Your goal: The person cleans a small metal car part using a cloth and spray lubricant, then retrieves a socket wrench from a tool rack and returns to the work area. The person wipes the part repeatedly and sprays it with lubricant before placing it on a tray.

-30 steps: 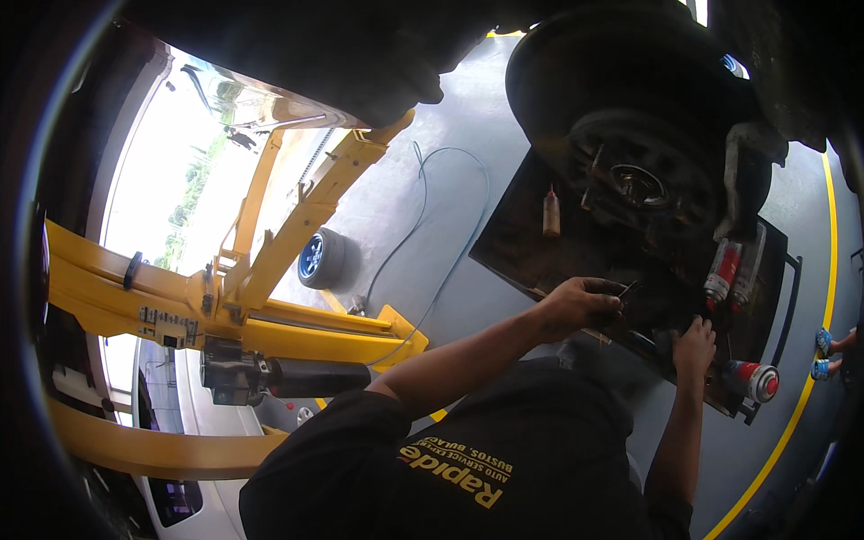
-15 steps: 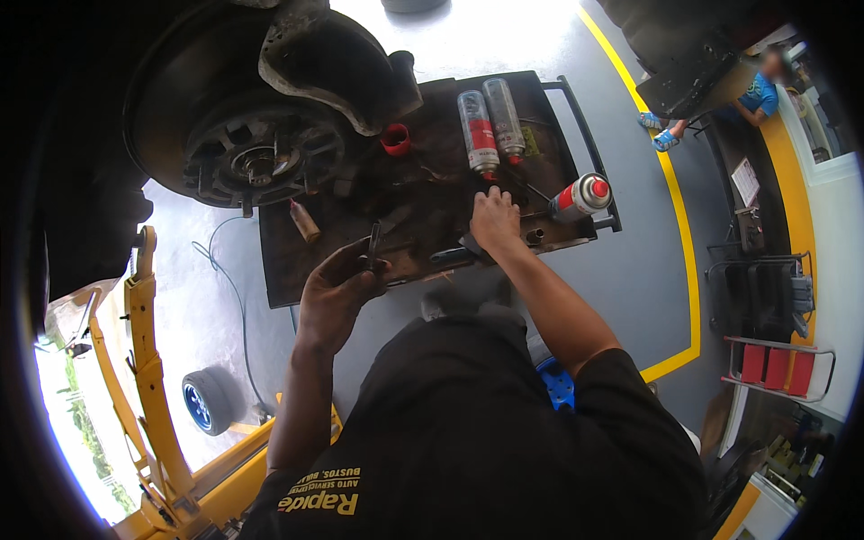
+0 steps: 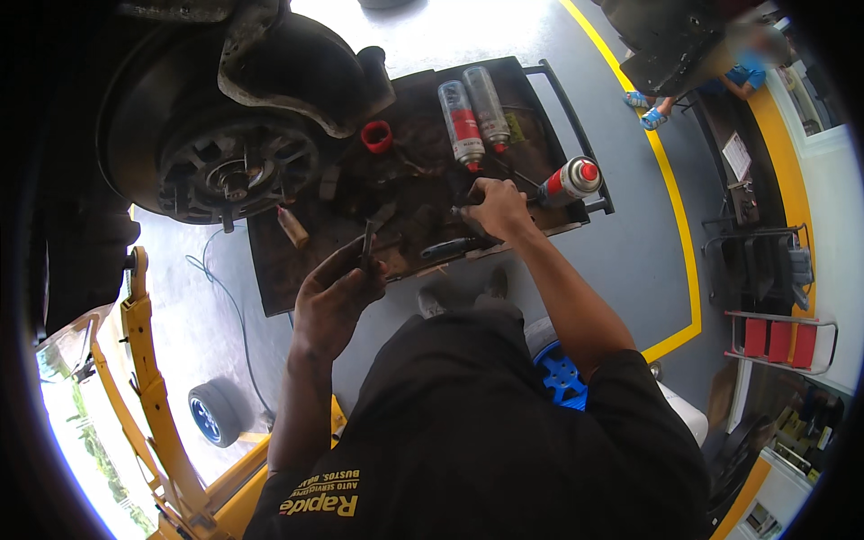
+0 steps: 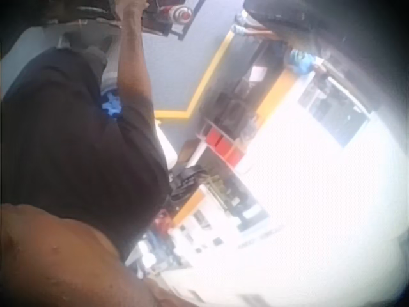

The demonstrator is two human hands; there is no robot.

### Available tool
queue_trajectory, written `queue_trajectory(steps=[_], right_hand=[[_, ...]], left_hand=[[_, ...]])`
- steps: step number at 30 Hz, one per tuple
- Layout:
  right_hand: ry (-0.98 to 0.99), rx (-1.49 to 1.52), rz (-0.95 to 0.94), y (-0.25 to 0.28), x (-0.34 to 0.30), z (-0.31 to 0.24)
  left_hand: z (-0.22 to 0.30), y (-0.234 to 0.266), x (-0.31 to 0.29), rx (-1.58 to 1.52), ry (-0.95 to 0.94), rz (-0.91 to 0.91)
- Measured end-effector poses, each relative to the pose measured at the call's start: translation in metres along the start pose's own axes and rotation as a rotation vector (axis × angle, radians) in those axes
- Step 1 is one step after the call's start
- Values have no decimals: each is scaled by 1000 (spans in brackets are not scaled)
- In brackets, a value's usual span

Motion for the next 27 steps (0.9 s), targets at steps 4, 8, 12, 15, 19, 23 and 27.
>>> queue_trajectory(steps=[4, 8, 12, 15, 19, 23, 27], right_hand=[[5, 900, 325, 49, -15, -22], [154, 768, 534, 79, -33, -89], [436, 485, 483, 87, -51, -159], [466, 526, 384, 88, -54, -175], [412, 470, 232, 87, -51, -181], [431, 518, 116, 84, -41, -181], [351, 514, 195, 86, -35, -169]], left_hand=[[-1, -5, 5, -30, 10, -55], [-5, -15, 17, -26, 56, -39], [6, -30, 24, 84, -55, 38], [15, -40, 24, 193, -123, 67], [17, -49, 24, 272, -130, 58], [11, -54, 24, 271, -91, 17], [12, -61, 22, 286, -116, 15]])
Point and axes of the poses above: each hand's wrist, its own x-axis towards the middle knuckle, its own y-axis out of the back of the hand, z = x × y, the point moved 9 cm from there along x, towards the middle knuckle, and after that the axes turned 12 degrees about y, right-handed, at the moved point
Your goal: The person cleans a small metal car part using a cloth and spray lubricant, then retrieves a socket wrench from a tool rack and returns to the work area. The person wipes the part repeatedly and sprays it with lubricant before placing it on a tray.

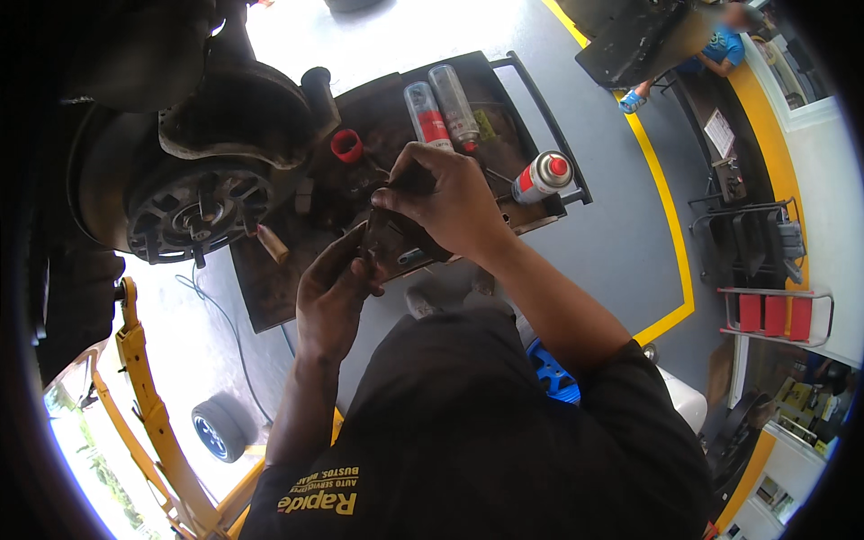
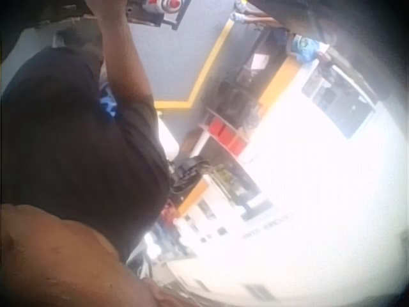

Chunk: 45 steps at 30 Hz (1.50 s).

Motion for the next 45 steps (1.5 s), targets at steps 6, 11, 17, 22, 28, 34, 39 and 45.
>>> queue_trajectory(steps=[6, 11, 17, 22, 28, 34, 39, 45], right_hand=[[-51, -286, 315, 48, 13, -8], [84, -12, 3, 11, 0, -31], [155, -132, 99, 7, 5, -32], [224, -218, 60, 6, 7, -36], [119, -221, 200, 20, 10, -12], [242, -248, 131, 15, 9, -28], [82, -185, 208, 24, 9, -13], [198, -248, 81, 18, 12, -17]], left_hand=[[14, -7, -22, -88, -64, -50], [7, 5, -11, -125, 20, 66], [1, -1, -4, -163, -15, 45], [-7, -1, -1, -253, 60, 10], [-11, -7, 2, -285, 91, 2], [-12, -9, 5, -305, 133, 37], [-7, -15, 6, -275, 138, 2], [-3, -16, 11, -188, 93, 93]])
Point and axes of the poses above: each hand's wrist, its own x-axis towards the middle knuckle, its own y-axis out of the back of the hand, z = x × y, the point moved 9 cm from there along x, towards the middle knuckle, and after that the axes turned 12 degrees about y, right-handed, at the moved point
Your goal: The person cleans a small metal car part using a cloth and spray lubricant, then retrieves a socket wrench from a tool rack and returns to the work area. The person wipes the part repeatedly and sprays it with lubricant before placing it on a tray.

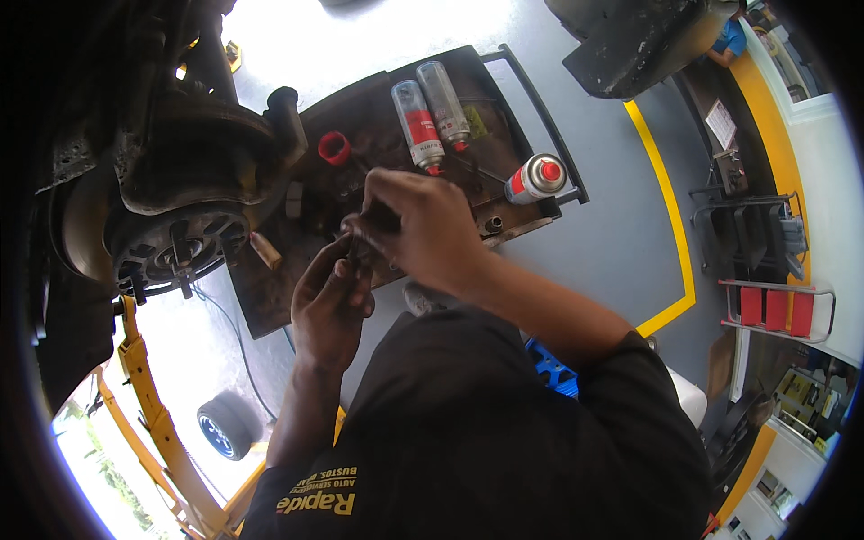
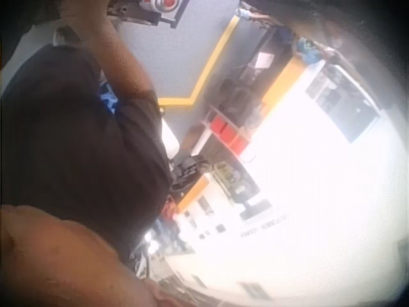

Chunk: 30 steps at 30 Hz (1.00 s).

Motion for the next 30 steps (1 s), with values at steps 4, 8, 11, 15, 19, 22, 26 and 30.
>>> queue_trajectory(steps=[4, 8, 11, 15, 19, 22, 26, 30], right_hand=[[-22, 4, 111, 9, 4, 3], [155, -36, 42, 4, 7, -14], [103, -64, 31, 6, 5, -8], [138, -76, 13, 7, 2, -7], [110, -83, 22, 11, 5, 6], [13, -16, 91, 15, 2, 20], [-47, 47, 62, 8, -5, 26], [-16, 3, 80, 14, -6, 25]], left_hand=[[-4, 2, 5, -29, 5, -7], [-10, 8, 11, -101, 21, -42], [-14, 7, 15, -156, 12, -61], [-17, 5, 13, -153, 31, -29], [-12, 1, 20, -100, 12, 21], [-9, -2, 22, -146, 5, -21], [-19, -7, 26, -391, 127, -107], [-26, -7, 29, -445, 153, -65]])
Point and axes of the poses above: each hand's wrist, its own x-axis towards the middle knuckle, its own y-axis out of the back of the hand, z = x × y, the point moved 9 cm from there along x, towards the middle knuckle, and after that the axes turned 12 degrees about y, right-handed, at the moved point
